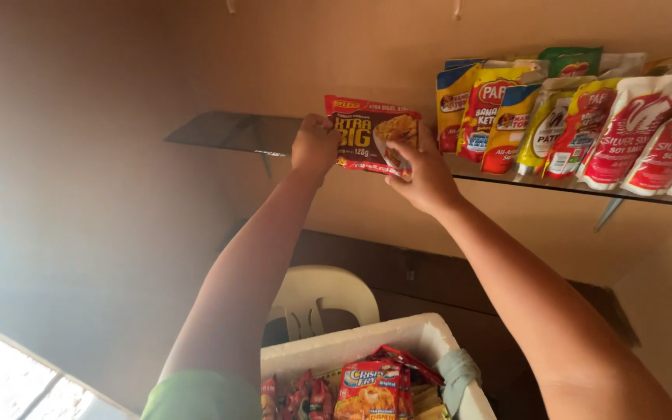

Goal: Organizing various condiment packets and instant noodles from a styrofoam container onto a shelf.

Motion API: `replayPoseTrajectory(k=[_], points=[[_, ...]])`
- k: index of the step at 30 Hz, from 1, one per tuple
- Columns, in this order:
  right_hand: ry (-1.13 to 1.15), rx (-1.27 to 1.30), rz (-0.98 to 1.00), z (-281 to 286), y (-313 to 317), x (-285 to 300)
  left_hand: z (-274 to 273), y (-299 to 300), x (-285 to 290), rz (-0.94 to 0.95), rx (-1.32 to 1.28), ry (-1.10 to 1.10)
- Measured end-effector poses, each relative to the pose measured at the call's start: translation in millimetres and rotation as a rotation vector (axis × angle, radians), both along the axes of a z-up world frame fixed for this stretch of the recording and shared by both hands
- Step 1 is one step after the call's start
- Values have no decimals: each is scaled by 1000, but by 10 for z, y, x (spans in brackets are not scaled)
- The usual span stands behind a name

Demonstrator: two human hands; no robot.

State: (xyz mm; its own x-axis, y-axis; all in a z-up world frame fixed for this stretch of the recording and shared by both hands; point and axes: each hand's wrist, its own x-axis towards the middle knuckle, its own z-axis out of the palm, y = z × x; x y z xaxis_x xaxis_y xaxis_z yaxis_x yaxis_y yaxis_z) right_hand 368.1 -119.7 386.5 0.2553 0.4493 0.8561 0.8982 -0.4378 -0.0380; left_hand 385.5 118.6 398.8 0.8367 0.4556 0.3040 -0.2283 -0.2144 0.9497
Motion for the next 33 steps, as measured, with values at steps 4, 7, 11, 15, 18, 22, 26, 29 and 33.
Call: replayPoseTrajectory(k=[4, 7, 11, 15, 18, 22, 26, 29, 33], points=[[154, -9, -216, -124, 68, 196, -138, 80, 546, 189, 284, 17], [-14, -58, -402, 13, 146, -68, -95, 17, 577, 174, 342, 127], [-230, -224, -403, 17, 191, -249, -113, -173, 426, 124, 637, 72], [-237, -291, -444, -170, 186, -64, 29, -488, -126, 219, 866, 30], [-161, -289, -471, -191, 194, 77, -68, -541, -26, 151, 993, 36], [-23, -260, -474, -237, 218, 287, -145, -586, 209, 148, 1028, 1], [-60, -230, -450, -347, 204, 446, -44, -623, 129, 79, 1057, 110], [-49, -249, -443, -145, 189, -25, -174, -558, 74, 170, 1051, -66], [-52, -175, -259, -345, 98, -540, -401, -438, -498, 248, 1055, -227]])
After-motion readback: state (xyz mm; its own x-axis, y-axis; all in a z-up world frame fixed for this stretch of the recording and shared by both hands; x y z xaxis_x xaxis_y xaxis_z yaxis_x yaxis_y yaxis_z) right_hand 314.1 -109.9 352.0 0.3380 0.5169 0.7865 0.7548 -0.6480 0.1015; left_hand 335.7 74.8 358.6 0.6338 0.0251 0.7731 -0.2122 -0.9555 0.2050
